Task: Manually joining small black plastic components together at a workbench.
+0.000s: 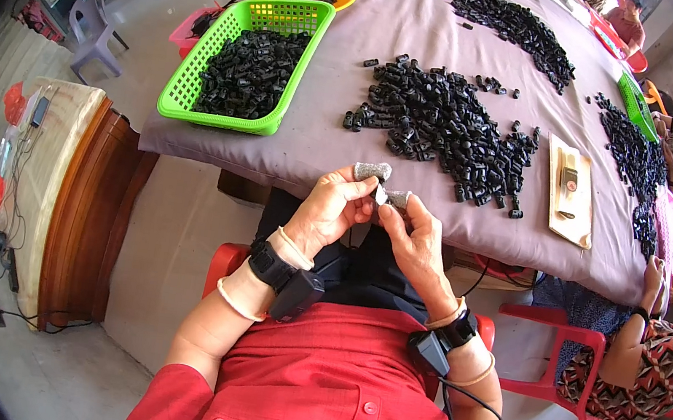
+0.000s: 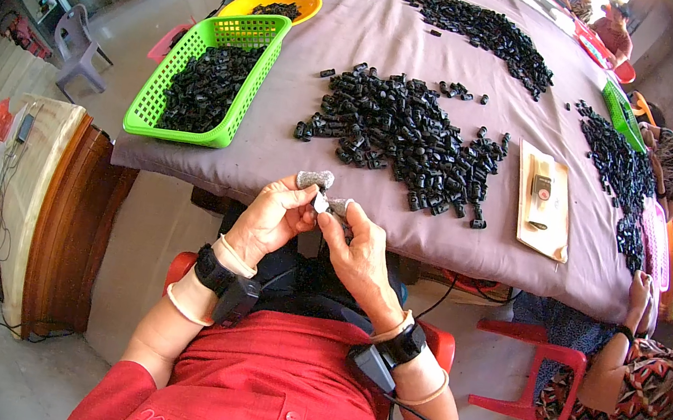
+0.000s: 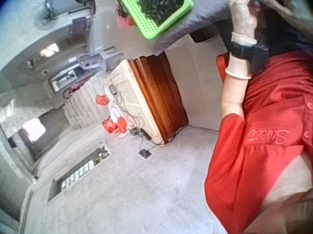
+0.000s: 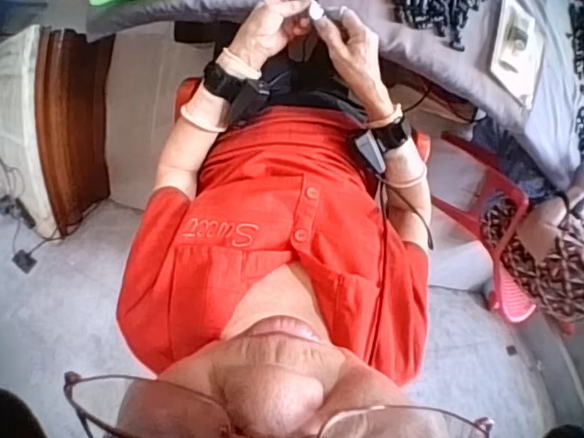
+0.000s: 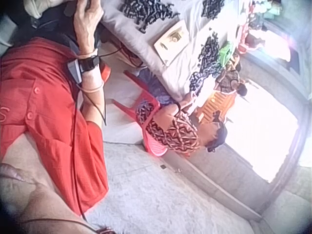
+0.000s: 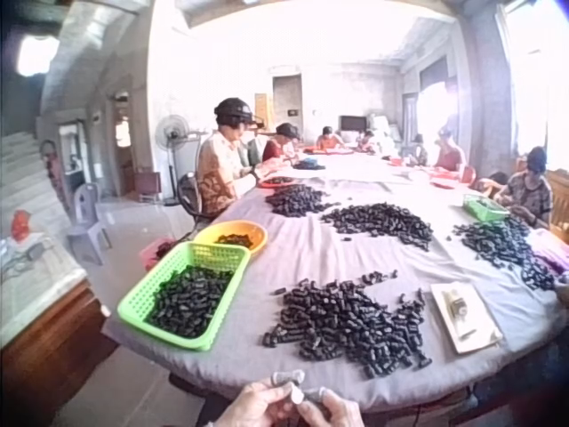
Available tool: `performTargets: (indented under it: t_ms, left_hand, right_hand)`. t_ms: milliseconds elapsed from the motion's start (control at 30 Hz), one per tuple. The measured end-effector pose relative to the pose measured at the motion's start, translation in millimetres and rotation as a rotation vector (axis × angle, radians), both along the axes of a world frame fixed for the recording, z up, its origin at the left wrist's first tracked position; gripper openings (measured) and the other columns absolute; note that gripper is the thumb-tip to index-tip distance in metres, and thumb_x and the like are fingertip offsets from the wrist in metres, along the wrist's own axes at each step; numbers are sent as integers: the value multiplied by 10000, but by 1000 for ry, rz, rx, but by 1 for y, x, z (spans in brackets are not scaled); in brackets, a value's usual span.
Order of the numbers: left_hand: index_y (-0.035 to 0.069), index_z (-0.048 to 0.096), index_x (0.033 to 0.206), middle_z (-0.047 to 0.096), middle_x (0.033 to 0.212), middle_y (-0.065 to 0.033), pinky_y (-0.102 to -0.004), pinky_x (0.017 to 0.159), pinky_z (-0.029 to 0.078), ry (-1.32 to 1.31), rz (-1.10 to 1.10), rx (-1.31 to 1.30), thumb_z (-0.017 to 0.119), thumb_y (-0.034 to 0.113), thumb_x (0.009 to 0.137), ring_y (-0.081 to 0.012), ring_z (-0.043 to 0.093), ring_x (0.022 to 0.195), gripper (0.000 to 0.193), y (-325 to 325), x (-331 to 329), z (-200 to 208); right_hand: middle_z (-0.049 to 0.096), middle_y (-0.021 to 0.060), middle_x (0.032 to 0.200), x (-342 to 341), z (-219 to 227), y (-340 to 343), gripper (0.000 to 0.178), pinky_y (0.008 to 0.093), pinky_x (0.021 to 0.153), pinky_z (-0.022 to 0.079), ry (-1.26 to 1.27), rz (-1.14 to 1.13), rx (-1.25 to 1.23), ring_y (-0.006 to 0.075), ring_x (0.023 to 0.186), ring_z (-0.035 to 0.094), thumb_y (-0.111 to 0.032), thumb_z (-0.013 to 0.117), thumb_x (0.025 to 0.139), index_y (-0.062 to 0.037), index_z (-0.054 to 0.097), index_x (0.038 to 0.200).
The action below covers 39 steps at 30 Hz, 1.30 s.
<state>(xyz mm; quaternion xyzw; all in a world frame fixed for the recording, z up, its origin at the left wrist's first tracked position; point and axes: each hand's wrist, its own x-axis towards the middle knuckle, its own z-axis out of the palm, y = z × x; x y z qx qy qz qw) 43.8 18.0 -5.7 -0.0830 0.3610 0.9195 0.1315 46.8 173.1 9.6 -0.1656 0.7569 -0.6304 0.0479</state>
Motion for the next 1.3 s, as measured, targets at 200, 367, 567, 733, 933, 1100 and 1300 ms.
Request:
performTargets:
  t_ms: [200, 367, 567, 733, 933, 1100, 1300]
  left_hand:
    - [69, 599, 1036, 570, 713, 5, -212, 527, 412, 0, 2, 4, 522, 129, 892, -78, 489, 559, 173, 0, 0, -2]
    - [72, 601, 1038, 570, 715, 5, -211, 528, 413, 3, -5, 4, 522, 131, 893, -79, 488, 559, 176, 0, 0, -2]
    - [74, 602, 1038, 568, 722, 7, -208, 529, 414, -6, 1, 9, 521, 131, 894, -77, 487, 565, 175, 1, 0, -2]
    - [74, 603, 1036, 563, 718, 11, -204, 525, 411, 0, 11, -10, 522, 130, 893, -73, 485, 566, 174, 2, 0, -2]
    - [77, 605, 1036, 564, 717, 13, -198, 516, 403, 0, 14, -45, 517, 134, 896, -70, 485, 561, 175, 2, 1, -2]
    - [79, 606, 1035, 567, 714, 16, -198, 509, 401, -4, 14, -66, 512, 135, 898, -70, 490, 554, 175, 3, 1, -1]
    - [77, 605, 1039, 571, 722, 15, -201, 516, 409, 6, 14, -48, 510, 131, 898, -70, 492, 561, 178, 3, 1, -2]
  right_hand:
    - [576, 71, 687, 0, 1, 1, 165, 267, 585, 425, 0, 5, 17, 75, 664, 467, -136, 584, 854, 22, 538, 861]
    - [557, 71, 665, 0, -1, 0, 183, 268, 569, 417, 15, -2, 23, 74, 652, 450, -148, 579, 858, 24, 520, 832]
    - [531, 64, 642, -1, -1, 1, 184, 267, 552, 407, 8, 2, 31, 73, 635, 428, -145, 580, 857, 19, 507, 814]
    - [528, 68, 633, -2, -6, 1, 187, 269, 541, 405, 20, 2, 39, 76, 620, 428, -147, 582, 854, 19, 506, 813]
    - [539, 86, 637, -2, -9, 1, 193, 276, 539, 408, 19, -2, 34, 83, 609, 432, -158, 583, 853, 18, 510, 820]
    - [550, 94, 645, -2, -8, 1, 206, 283, 542, 411, 14, 0, 55, 88, 608, 434, -175, 580, 857, 18, 513, 823]
    - [553, 119, 651, -2, -8, 1, 216, 295, 541, 416, 30, -7, 94, 104, 597, 440, -186, 582, 856, 17, 516, 830]
